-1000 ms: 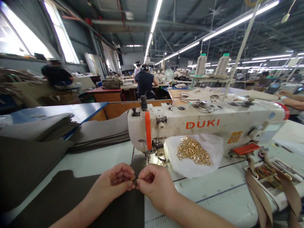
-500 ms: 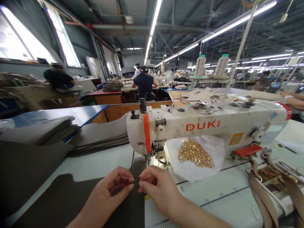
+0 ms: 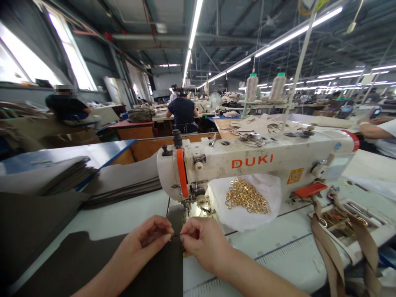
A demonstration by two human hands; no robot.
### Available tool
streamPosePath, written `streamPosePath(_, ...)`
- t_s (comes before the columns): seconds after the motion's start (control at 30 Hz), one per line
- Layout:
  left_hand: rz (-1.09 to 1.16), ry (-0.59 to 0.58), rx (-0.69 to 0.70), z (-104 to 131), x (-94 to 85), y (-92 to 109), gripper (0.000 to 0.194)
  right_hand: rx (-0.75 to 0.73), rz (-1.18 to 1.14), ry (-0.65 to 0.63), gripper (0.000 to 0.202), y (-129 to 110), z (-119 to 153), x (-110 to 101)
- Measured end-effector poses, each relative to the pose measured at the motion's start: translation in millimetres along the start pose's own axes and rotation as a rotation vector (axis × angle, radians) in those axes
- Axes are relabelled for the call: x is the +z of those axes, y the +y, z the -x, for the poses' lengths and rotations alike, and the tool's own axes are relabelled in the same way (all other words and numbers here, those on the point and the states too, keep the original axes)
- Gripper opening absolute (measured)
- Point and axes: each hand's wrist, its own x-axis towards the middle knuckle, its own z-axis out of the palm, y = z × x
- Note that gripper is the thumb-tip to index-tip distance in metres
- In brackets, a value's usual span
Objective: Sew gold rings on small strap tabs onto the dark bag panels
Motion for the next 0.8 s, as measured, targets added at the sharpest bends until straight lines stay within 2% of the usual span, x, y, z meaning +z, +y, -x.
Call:
streamPosePath(0.13, -0.382, 0.077, 0.136, -7, -11.4, -8, 0.019, 0.109, -0.043, -0.034, 0.005, -4, -2, -9)
streamPosePath(0.27, -0.649, 0.082, 0.273, 0, -6.1, -18, 0.027, 0.212, -0.027, -0.09, 0.009, -11, -9, -15)
streamPosePath(0.4, -0.721, 0.104, 0.314, 13, 1.7, -18, 0.027, 0.294, 0.009, -0.125, 0.011, -16, -21, -9)
streamPosePath(0.53, -0.761, 0.103, 0.38, 21, 0.9, -13, 0.028, 0.354, 0.048, -0.179, 0.016, -21, -31, -5)
streamPosePath(0.67, -0.782, 0.081, 0.514, 19, 2.4, -7, 0.023, 0.409, 0.089, -0.242, 0.019, -26, -38, -7)
streamPosePath(0.8, -0.795, 0.068, 0.613, 10, 11.3, -2, 0.02, 0.437, 0.134, -0.282, 0.021, -31, -41, -10)
